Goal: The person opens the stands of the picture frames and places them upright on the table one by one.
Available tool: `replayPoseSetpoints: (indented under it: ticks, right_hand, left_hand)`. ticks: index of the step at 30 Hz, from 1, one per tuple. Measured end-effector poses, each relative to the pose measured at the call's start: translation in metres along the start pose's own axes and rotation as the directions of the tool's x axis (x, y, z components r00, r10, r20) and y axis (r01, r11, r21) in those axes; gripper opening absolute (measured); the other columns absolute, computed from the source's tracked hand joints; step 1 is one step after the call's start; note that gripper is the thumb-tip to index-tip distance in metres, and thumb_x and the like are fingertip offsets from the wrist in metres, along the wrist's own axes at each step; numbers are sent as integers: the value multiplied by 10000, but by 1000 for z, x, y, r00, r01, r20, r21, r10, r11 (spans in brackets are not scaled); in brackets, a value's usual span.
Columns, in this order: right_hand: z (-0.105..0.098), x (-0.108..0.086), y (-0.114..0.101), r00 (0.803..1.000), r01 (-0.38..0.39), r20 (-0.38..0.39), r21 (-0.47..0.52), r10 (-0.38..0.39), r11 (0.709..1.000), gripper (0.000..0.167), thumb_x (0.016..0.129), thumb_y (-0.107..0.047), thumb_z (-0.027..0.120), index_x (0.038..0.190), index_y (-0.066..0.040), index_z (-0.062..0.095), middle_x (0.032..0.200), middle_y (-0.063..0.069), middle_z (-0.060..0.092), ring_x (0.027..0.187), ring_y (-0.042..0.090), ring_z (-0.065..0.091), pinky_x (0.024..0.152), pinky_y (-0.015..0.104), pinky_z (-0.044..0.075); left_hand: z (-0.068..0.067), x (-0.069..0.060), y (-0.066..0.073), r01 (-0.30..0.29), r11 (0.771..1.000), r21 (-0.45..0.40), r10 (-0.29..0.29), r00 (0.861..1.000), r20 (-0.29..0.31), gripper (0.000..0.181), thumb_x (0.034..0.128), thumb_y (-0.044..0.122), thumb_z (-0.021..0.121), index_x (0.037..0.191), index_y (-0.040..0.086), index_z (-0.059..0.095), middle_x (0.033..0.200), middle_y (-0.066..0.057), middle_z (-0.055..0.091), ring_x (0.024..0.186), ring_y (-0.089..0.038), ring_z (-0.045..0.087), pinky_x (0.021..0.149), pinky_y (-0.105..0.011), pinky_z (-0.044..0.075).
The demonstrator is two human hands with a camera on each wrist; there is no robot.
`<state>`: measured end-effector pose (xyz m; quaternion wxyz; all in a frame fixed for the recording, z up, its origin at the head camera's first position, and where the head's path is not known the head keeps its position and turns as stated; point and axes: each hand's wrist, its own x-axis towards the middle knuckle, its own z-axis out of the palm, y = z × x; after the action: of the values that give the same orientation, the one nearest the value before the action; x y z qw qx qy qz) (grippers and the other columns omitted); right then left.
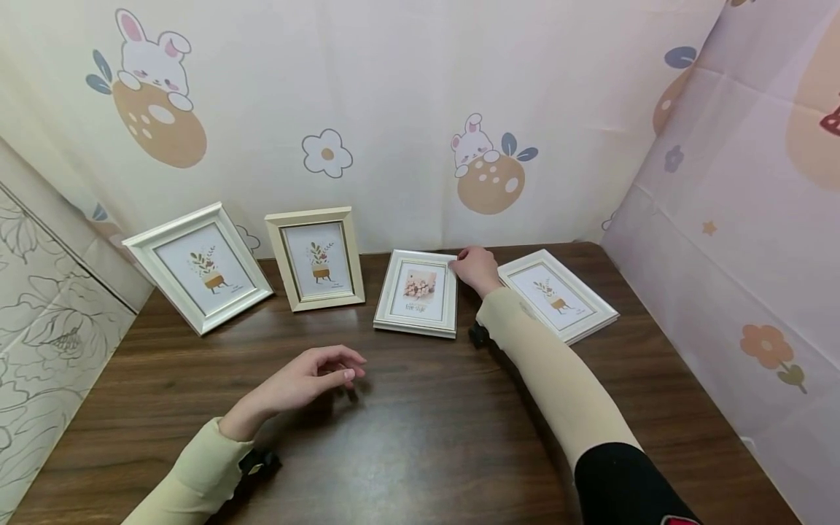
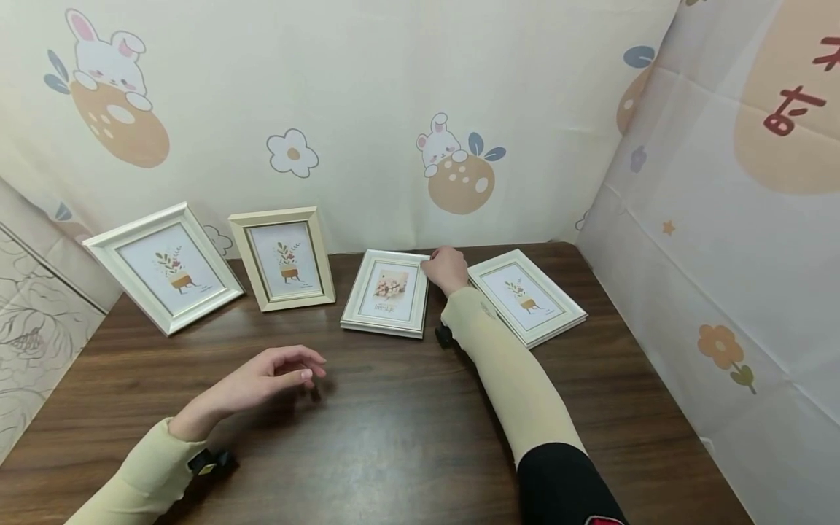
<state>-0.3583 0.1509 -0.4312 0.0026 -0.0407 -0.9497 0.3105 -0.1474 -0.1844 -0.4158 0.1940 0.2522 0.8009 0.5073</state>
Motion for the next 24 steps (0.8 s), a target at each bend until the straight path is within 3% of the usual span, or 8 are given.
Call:
replayPoseSetpoints:
  ticks: [10, 17, 24]
  right_hand:
    - [-1, 0, -11, 996, -76, 50, -53, 79, 996, 357, 865, -314, 648, 1108, -54, 671, 1105, 123, 659, 961, 315, 615, 795, 466, 519]
    - [-2, 0, -20, 988, -127, 83, -48, 131, 991, 141, 900, -171, 576, 840, -46, 596, 823, 120, 587, 680, 264, 503, 522, 345, 409]
    - [-3, 1, -22, 988, -135, 72, -2, 135, 991, 154, 917, -95, 520, 767, -61, 529, 700, 92, 489, 581, 229, 415, 466, 326, 348]
  left_hand:
    - [1, -2, -2, 11, 1000, 23, -11, 1000, 13, 299, 1022, 235, 589, 1244, 39, 629, 1143, -85, 699, 1011, -222, 654, 854, -264, 494]
    - [1, -3, -1, 22, 999, 34, -24, 999, 35, 293, 1024, 234, 584, 1245, 48, 630, 1162, -69, 696, 1008, -208, 648, 852, -269, 490]
    - [-4, -3, -1, 29, 999, 42, -30, 999, 33, 299, 1019, 238, 592, 1248, 47, 625, 1127, -85, 695, 983, -236, 664, 850, -268, 486]
